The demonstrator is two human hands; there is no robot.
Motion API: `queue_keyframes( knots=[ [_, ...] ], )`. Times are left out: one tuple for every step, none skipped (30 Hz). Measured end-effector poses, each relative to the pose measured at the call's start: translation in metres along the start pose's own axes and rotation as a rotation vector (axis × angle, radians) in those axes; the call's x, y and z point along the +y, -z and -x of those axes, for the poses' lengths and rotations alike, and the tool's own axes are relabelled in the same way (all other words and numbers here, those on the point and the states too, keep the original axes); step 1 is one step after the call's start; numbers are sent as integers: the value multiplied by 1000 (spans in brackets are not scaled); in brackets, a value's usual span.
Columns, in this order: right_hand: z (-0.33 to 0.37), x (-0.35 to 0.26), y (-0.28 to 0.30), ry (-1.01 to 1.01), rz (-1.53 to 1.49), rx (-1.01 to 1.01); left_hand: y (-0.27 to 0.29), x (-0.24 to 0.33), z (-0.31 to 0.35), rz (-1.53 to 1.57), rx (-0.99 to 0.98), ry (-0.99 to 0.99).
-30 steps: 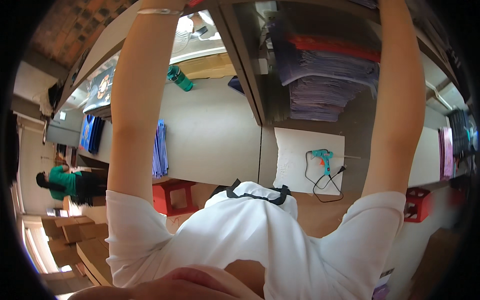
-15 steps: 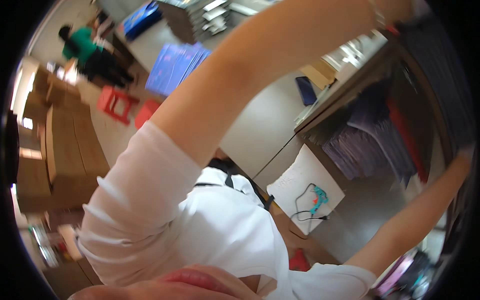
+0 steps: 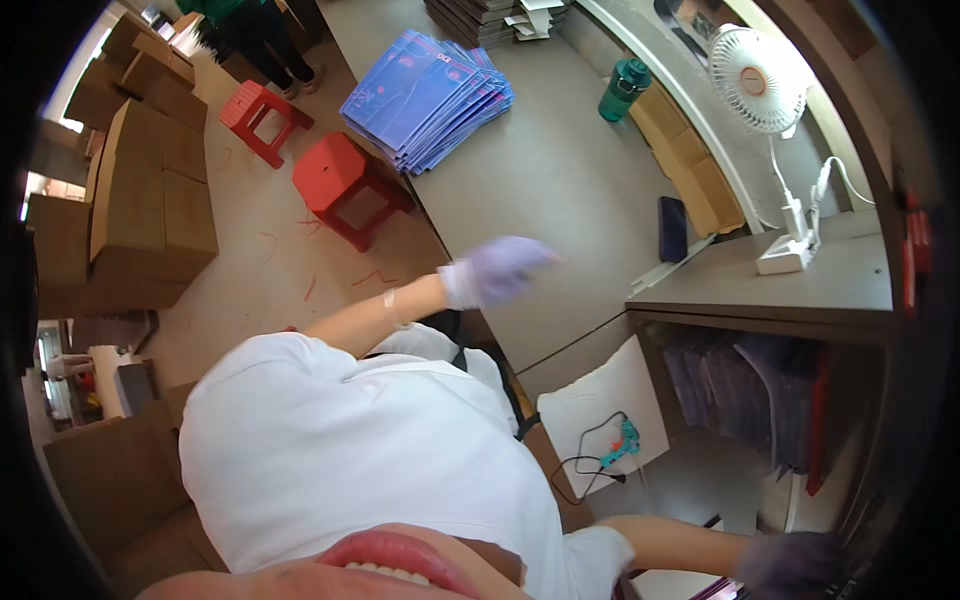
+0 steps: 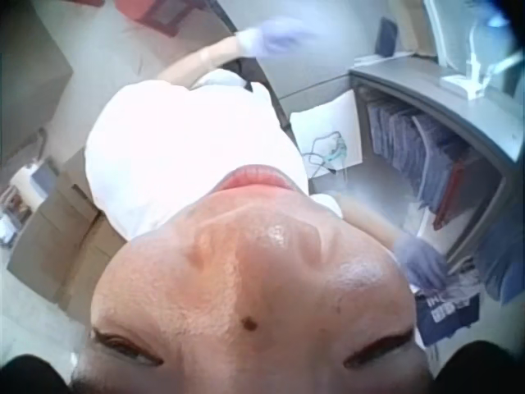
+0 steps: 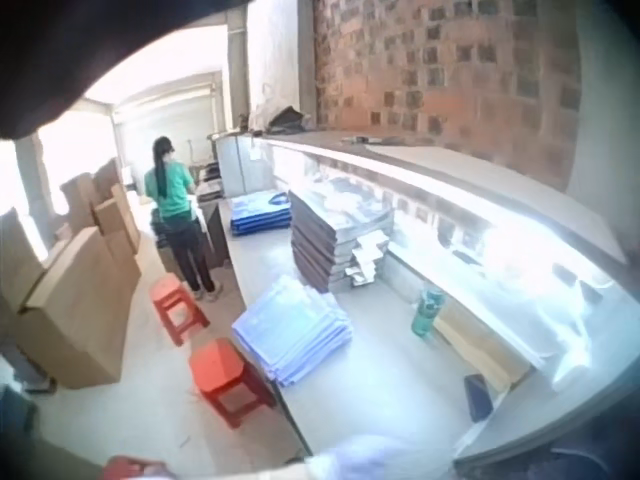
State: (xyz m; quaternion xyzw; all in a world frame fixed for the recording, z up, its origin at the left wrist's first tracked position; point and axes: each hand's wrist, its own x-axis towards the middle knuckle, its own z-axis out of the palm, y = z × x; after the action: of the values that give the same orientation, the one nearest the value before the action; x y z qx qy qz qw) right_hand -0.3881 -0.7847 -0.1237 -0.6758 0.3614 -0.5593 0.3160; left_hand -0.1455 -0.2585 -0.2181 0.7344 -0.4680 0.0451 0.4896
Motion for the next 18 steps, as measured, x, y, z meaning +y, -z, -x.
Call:
queue_keyframes(
  knots=[
    [52, 13, -16, -131, -28, -68, 18, -44, 68, -81, 19, 351],
    [110, 27, -38, -321, -75, -202, 54, -45, 99, -46, 43, 960],
    [168, 30, -51, -519, -107, -310, 73, -106, 164, -99, 290, 829],
    [229, 31, -71, -728, -127, -440, 116, -139, 190, -589, 211, 490],
    [291, 26, -105, -954, -172, -638, 154, -154, 210, 15, 496, 910],
    [344, 12, -135, -1140, -220, -821, 193, -180, 214, -16, 571, 991],
    [387, -5, -162, -1280, -255, -978, 218, -203, 191, -18, 741, 966],
    [417, -30, -192, -1394, -321, -1106, 249, -237, 186, 22, 806, 861],
    [439, -51, -220, -1317, -380, -1236, 278, -274, 179, 67, 863, 755],
    [456, -68, -248, -1240, -435, -1353, 299, -310, 167, -53, 854, 753],
    [466, -84, -282, -1133, -415, -1430, 321, -344, 152, -170, 830, 740],
    [474, -98, -318, -1017, -392, -1493, 335, -375, 135, -152, 750, 844],
    [483, -108, -355, -1023, -350, -1490, 347, -399, 120, -137, 690, 946],
    [489, -119, -395, -1013, -301, -1494, 353, -420, 106, -115, 642, 1043],
    [491, -124, -427, -1061, -350, -1439, 337, -425, 75, -62, 451, 1141],
    [490, -126, -450, -1109, -387, -1374, 321, -403, 26, 2, 242, 1225],
    [496, -132, -473, -1169, -344, -1302, 316, -381, 0, 36, 57, 1303],
    [504, -141, -502, -1218, -329, -1238, 298, -389, 5, -292, -12, 1240]
  ],
)
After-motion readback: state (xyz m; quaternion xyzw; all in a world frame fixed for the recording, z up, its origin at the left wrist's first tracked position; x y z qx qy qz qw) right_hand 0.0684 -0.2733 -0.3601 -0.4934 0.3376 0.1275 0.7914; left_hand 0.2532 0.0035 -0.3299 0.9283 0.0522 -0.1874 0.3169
